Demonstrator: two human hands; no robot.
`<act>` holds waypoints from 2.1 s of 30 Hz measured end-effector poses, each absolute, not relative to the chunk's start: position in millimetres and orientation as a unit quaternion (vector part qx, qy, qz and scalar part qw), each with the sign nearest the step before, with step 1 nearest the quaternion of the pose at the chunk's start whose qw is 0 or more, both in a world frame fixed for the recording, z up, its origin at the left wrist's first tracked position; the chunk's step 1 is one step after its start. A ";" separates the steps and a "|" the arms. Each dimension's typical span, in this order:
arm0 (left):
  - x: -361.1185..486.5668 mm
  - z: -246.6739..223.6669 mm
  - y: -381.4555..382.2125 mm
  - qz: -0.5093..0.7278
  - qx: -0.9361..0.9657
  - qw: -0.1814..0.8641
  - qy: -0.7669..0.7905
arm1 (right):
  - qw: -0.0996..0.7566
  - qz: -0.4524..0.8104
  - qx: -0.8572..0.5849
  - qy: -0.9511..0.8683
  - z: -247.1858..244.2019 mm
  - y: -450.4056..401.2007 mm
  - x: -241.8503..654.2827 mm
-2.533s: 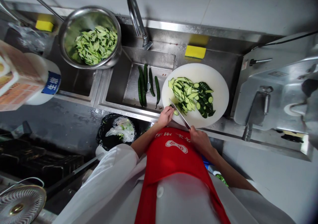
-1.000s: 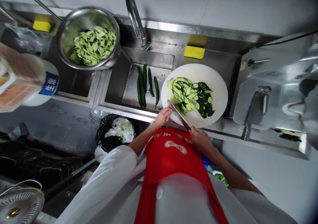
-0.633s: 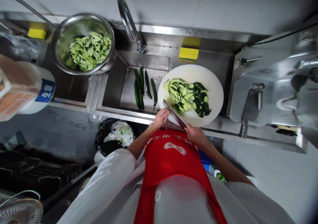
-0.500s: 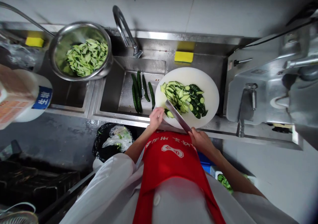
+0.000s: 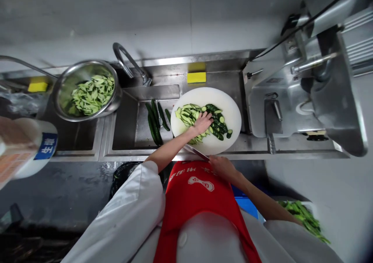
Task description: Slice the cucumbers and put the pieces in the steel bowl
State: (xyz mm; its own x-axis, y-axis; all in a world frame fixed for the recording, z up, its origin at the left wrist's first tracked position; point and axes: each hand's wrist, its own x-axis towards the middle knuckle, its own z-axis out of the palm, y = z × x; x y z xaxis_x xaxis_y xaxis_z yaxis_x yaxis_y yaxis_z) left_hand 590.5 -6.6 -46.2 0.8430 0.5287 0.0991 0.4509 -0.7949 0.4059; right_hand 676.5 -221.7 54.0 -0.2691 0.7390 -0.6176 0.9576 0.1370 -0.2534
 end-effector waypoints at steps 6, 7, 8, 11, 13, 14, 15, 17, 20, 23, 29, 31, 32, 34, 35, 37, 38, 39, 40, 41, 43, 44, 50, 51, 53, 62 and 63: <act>587.4 -22.7 2.0 0.143 0.930 0.249 0.230 | 0.166 -0.310 0.587 0.729 51.9 -221.0 680.2; 585.0 -15.2 1.1 0.187 0.910 0.275 0.248 | 0.164 -0.311 0.589 0.728 50.8 -220.4 681.3; 580.0 -7.3 -0.5 0.239 0.880 0.306 0.274 | 0.165 -0.313 0.591 0.725 49.5 -219.9 682.7; 544.1 13.7 -9.5 0.396 0.734 0.391 0.389 | 0.160 -0.310 0.611 0.711 45.9 -219.0 687.0; 506.7 18.8 -20.6 0.474 0.617 0.418 0.468 | 0.155 -0.307 0.628 0.699 43.9 -218.7 688.8; 487.8 17.0 -28.4 0.499 0.565 0.426 0.501 | 0.151 -0.306 0.636 0.692 43.0 -218.5 689.1; 471.0 12.2 -38.1 0.511 0.522 0.434 0.527 | 0.149 -0.307 0.643 0.686 42.1 -218.0 689.0; 449.3 -5.4 -62.3 0.496 0.472 0.465 0.561 | 0.155 -0.311 0.654 0.672 40.3 -216.3 687.3; 450.7 -39.9 -101.1 0.431 0.462 0.517 0.578 | 0.169 -0.300 0.659 0.669 37.2 -213.0 682.9; 468.3 -62.9 -124.6 0.409 0.496 0.472 0.603 | 0.172 -0.276 0.643 0.693 33.8 -211.3 677.9; 461.2 -61.8 -124.8 0.360 0.699 0.303 0.539 | 0.193 -0.276 0.596 0.729 35.4 -215.3 672.3; 455.5 -59.9 -123.1 0.344 0.736 0.288 0.508 | 0.206 -0.273 0.587 0.733 40.2 -218.2 671.8; 453.9 -59.6 -122.8 0.339 0.744 0.286 0.500 | 0.211 -0.272 0.586 0.734 42.8 -219.6 671.4; 453.0 -60.1 -123.2 0.333 0.750 0.288 0.494 | 0.217 -0.278 0.585 0.730 47.1 -221.3 669.1; 453.3 -60.6 -123.6 0.332 0.751 0.289 0.493 | 0.219 -0.284 0.587 0.726 48.5 -221.3 667.3; 454.1 -61.5 -124.3 0.332 0.751 0.290 0.492 | 0.223 -0.297 0.592 0.716 49.8 -219.7 663.0; 454.5 -61.8 -124.5 0.333 0.750 0.289 0.493 | 0.224 -0.299 0.593 0.713 50.3 -218.6 661.2; 454.7 -62.1 -124.5 0.334 0.750 0.288 0.493 | 0.224 -0.297 0.595 0.713 51.2 -217.7 659.9; 454.9 -62.2 -124.5 0.335 0.750 0.287 0.494 | 0.224 -0.294 0.596 0.713 52.4 -217.2 659.3; 454.9 -62.4 -124.4 0.335 0.749 0.286 0.494 | 0.222 -0.291 0.595 0.716 54.2 -217.1 659.3; 454.9 -62.5 -124.3 0.335 0.749 0.284 0.497 | 0.219 -0.290 0.594 0.718 58.1 -217.9 659.8; 454.7 -62.5 -124.3 0.334 0.748 0.284 0.499 | 0.219 -0.293 0.595 0.715 59.6 -218.2 659.8; 452.5 -61.3 -125.5 0.346 0.739 0.292 0.500 | 0.217 -0.287 0.597 0.718 58.8 -215.0 653.3; 452.3 -61.2 -125.7 0.348 0.738 0.291 0.500 | 0.217 -0.283 0.596 0.720 58.7 -214.8 652.5; 452.6 -61.1 -125.9 0.351 0.738 0.289 0.498 | 0.224 -0.282 0.595 0.719 59.2 -214.7 651.6; 451.8 -62.4 -126.6 0.362 0.738 0.284 0.494 | 0.226 -0.285 0.595 0.717 53.9 -211.4 649.0; 450.4 -63.5 -126.6 0.363 0.737 0.284 0.494 | 0.229 -0.289 0.595 0.714 52.1 -210.8 648.6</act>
State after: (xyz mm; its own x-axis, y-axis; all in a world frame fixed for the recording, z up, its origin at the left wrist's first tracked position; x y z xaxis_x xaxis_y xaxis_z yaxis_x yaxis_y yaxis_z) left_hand 450.4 -126.6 -63.5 0.2478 0.9347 0.2547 0.5219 -0.3503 0.7778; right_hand 648.6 -210.8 52.1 -0.1863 0.7180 -0.6707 0.9823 0.1246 -0.1395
